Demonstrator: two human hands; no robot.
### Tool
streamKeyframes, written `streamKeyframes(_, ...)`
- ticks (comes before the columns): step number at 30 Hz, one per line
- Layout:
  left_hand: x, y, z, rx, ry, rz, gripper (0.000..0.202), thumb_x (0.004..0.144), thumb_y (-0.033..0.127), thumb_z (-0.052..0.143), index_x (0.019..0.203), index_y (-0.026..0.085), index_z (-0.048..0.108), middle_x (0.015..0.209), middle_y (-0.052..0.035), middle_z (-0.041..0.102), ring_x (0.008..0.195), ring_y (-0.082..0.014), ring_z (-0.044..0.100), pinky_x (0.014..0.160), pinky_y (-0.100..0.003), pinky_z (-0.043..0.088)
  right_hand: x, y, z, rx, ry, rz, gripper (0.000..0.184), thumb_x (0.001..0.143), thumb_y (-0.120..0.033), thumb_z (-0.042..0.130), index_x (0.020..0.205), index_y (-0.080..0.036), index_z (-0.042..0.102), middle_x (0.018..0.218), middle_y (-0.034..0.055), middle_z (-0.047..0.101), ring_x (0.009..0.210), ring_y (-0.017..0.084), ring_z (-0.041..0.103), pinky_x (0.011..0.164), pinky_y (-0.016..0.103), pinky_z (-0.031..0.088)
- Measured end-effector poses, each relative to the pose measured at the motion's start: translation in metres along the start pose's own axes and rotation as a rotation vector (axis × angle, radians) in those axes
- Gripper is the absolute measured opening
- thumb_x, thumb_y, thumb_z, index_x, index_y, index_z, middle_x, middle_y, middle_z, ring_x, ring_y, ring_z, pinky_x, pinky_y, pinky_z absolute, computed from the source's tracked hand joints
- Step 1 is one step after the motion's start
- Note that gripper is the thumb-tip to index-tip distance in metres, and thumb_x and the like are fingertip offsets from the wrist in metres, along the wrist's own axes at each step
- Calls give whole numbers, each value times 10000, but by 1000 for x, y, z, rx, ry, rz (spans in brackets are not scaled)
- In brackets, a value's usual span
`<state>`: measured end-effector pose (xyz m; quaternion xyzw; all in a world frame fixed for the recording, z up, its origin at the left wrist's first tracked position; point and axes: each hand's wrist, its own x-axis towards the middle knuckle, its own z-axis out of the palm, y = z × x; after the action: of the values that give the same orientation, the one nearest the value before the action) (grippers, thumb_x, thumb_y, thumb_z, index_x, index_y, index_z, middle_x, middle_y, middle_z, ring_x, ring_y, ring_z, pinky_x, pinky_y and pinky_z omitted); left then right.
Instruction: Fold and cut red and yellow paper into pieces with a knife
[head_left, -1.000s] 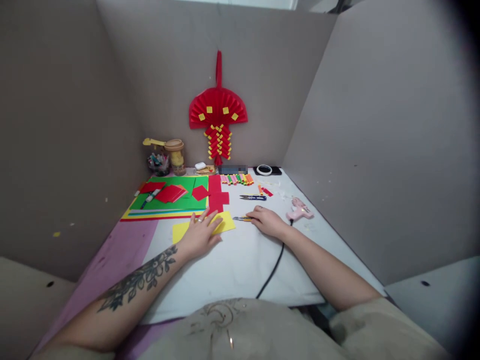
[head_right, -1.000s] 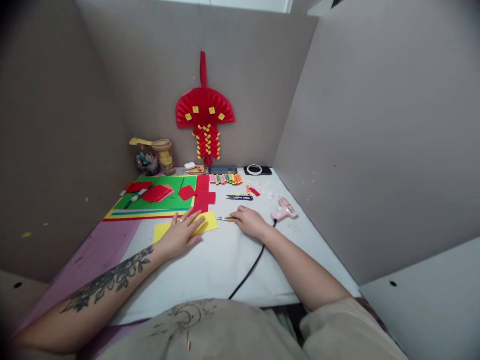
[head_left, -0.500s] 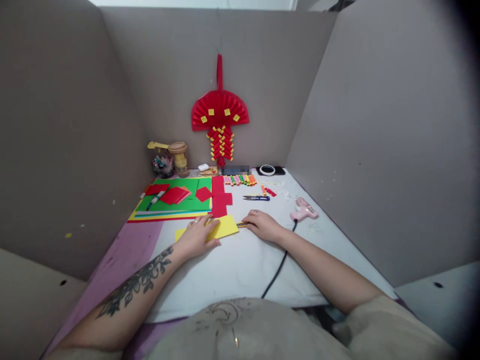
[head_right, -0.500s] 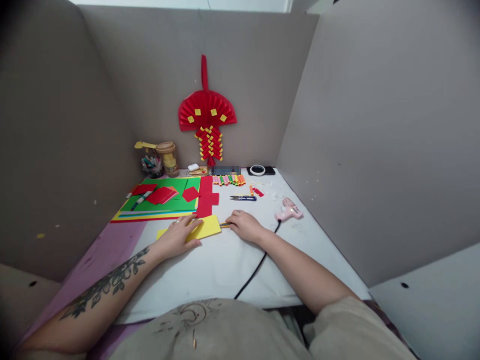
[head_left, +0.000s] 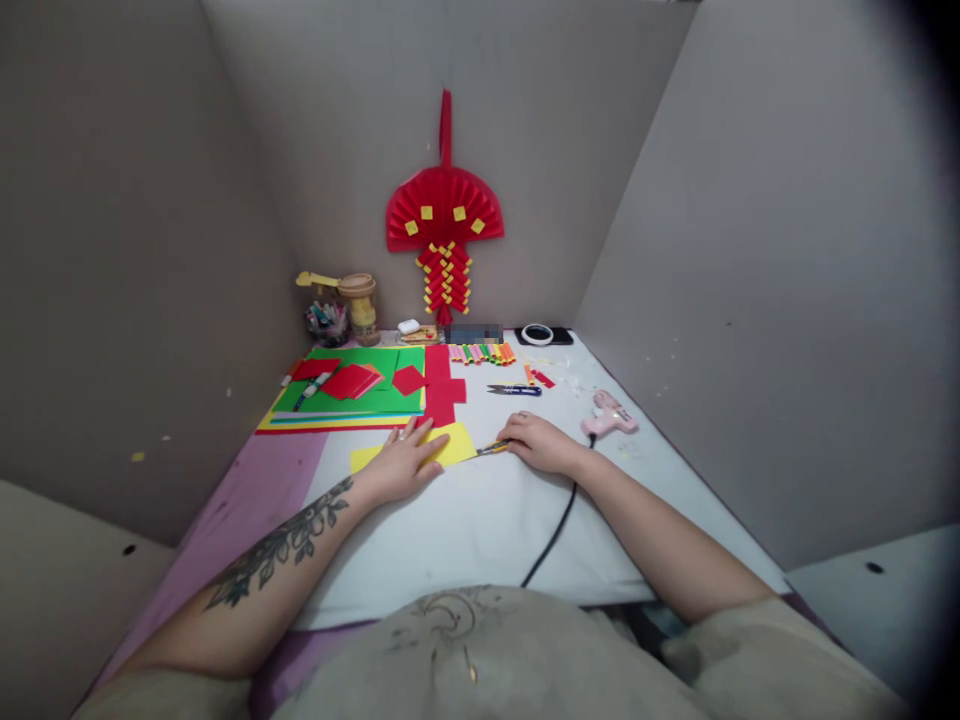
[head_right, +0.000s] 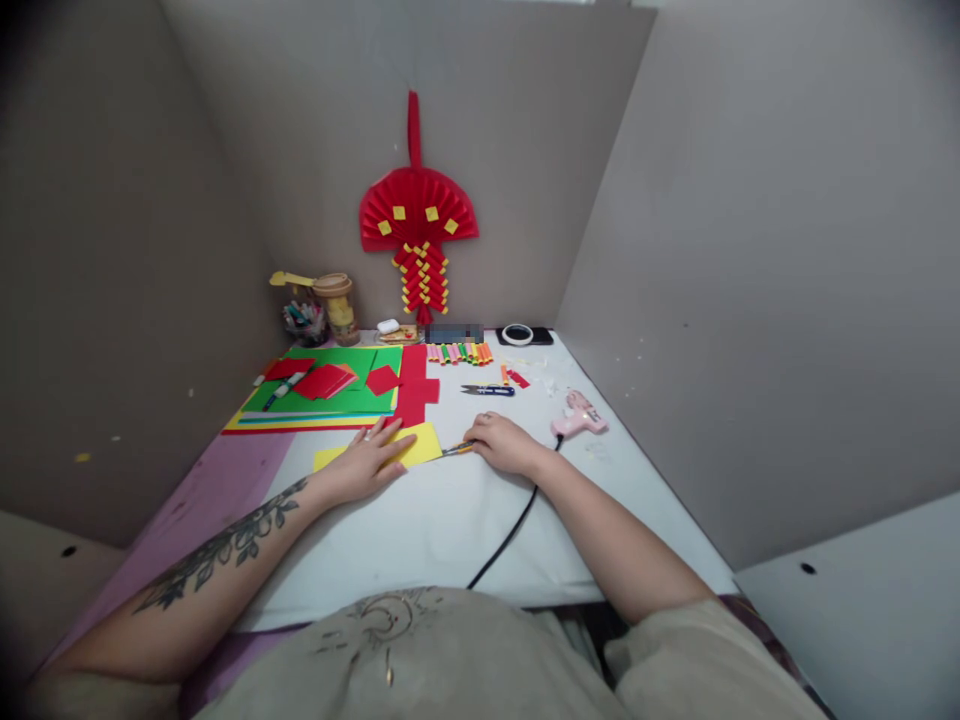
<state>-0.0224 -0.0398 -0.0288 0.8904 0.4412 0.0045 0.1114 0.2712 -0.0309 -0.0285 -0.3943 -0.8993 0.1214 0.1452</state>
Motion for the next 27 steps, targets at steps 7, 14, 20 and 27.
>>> streamKeyframes(7, 0, 2, 1, 32, -28, 48, 491, 928, 477, 271, 1404, 361, 290, 1530, -40, 133, 1397, -311, 25, 1085, -558, 107, 1, -3, 3, 33, 22, -30, 228, 875, -183, 479, 994, -192, 674, 914, 87, 603, 910, 192, 526, 855, 324, 407)
streamKeyframes(14, 1, 3, 1, 32, -56, 57, 594, 875, 611, 267, 1416, 368, 250, 1526, -49, 152, 1394, -323, 67, 1074, -566, 113, 0, -3, 5, 46, 3, -67, 248, 880, -195, 474, 1023, -198, 677, 904, 79, 625, 892, 186, 538, 846, 316, 418)
streamKeyframes(20, 2, 2, 1, 32, -54, 59, 608, 867, 629, 254, 1416, 369, 250, 1527, -47, 151, 1396, -317, 58, 1076, -562, 112, -2, -7, -3, 36, -46, -54, 254, 867, -171, 481, 1024, -196, 679, 896, 78, 633, 881, 192, 540, 837, 318, 420)
streamKeyframes(27, 3, 1, 4, 31, -51, 61, 610, 865, 633, 258, 1418, 375, 238, 1529, -44, 137, 1394, -325, 68, 1071, -570, 113, -6, -10, -9, 57, -74, -82, 255, 879, -190, 466, 1012, -183, 683, 879, 81, 637, 854, 187, 547, 816, 305, 426)
